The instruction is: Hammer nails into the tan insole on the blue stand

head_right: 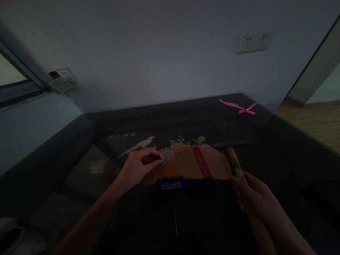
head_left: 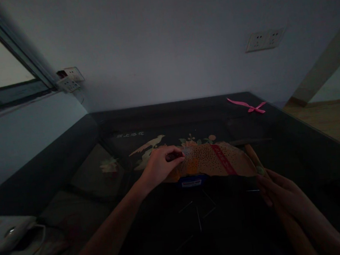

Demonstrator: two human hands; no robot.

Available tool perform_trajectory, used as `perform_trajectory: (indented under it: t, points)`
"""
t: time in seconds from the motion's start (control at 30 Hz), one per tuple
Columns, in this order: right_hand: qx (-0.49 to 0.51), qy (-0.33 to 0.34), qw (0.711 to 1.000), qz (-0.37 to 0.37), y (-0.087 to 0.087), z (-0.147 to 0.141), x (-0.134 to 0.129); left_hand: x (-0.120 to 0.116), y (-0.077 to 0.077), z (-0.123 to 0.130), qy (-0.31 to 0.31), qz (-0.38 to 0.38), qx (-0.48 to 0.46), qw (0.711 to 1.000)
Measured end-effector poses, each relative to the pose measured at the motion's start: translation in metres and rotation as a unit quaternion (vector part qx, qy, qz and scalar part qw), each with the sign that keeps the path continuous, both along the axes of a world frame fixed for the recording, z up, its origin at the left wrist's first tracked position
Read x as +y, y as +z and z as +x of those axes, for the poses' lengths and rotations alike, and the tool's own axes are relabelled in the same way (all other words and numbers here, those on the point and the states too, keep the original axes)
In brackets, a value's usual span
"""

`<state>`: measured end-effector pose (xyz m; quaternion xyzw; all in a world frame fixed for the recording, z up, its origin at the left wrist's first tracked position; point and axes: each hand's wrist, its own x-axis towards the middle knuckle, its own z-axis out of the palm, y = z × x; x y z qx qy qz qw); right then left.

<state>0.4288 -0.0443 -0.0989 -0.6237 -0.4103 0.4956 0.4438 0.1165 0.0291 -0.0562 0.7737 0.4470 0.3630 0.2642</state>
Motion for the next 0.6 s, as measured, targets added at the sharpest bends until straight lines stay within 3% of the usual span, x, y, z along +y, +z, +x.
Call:
perform_trajectory:
  t: [0.6]
  points:
    - [-0.033, 0.012, 0.999, 0.011, -0.002, 0.004, -0.001, 0.003, -0.004, -0.002, -0.007, -0.027, -0.009, 1.0]
